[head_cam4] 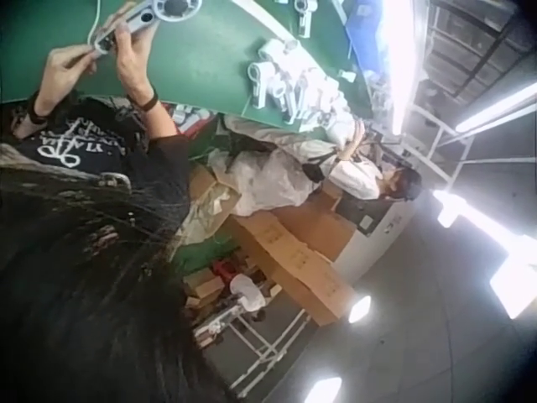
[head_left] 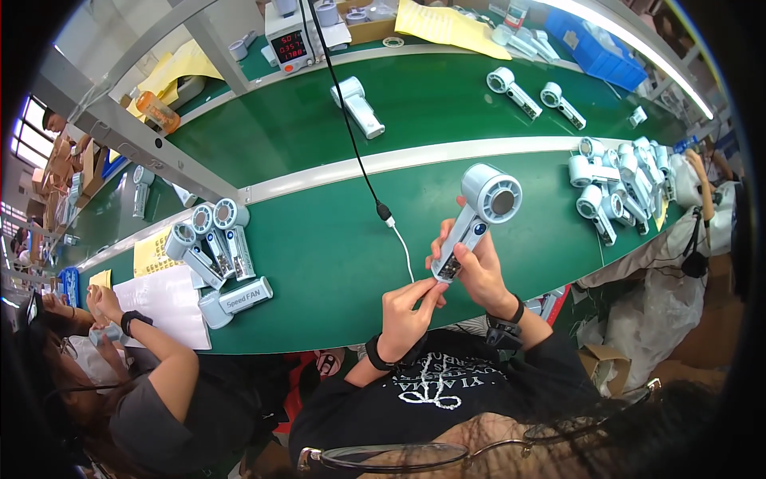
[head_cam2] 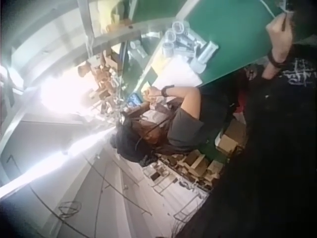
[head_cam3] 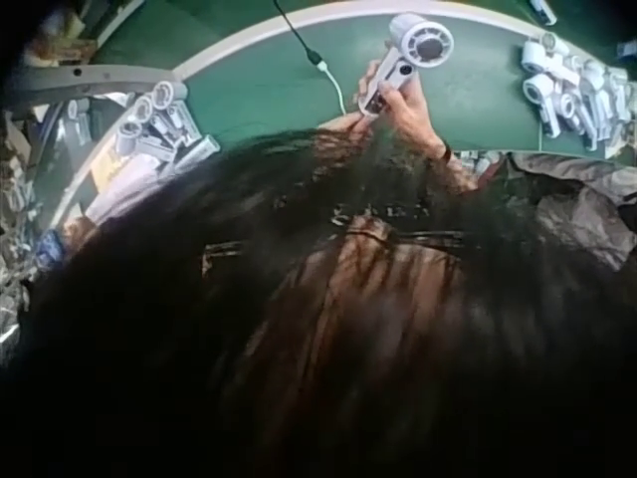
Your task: The person tests a handheld fan by plugging a cable into its base, pressing buttons, and observing the display before setting it aside and repeating the process with another fan.
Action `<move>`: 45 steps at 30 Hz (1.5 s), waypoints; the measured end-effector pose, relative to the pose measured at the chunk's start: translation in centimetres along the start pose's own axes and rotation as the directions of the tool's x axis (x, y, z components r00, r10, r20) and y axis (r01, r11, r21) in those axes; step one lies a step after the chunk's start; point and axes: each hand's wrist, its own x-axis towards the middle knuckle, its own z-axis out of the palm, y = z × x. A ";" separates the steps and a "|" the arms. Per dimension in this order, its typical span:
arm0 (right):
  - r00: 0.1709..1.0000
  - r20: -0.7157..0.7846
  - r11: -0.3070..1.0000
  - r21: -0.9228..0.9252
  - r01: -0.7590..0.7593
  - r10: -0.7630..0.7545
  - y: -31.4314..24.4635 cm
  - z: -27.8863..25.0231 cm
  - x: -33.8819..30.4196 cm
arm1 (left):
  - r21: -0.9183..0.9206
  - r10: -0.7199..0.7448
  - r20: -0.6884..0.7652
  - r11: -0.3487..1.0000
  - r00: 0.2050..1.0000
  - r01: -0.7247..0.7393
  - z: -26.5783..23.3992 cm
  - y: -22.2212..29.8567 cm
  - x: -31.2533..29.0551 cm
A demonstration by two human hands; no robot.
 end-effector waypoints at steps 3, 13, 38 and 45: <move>0.997 0.008 0.992 -0.095 0.078 -0.078 -1.0 -0.2 0.9 | -0.036 -0.024 0.023 0.999 0.999 0.025 -0.7 0.0 -0.2; 0.820 0.225 0.062 -0.952 0.301 -0.527 -2.9 -13.2 22.3 | 0.010 0.000 -0.051 1.000 0.999 0.000 -2.0 -0.2 -0.2; 0.934 0.241 0.931 0.191 -0.311 0.263 -2.2 -2.7 15.7 | -0.234 -0.133 -0.015 0.964 0.991 0.126 -3.2 -0.1 0.4; 0.930 0.165 0.857 0.363 -0.366 0.328 -1.2 -0.1 4.1 | -0.467 -0.139 0.166 0.861 0.976 0.202 -1.1 0.3 -0.3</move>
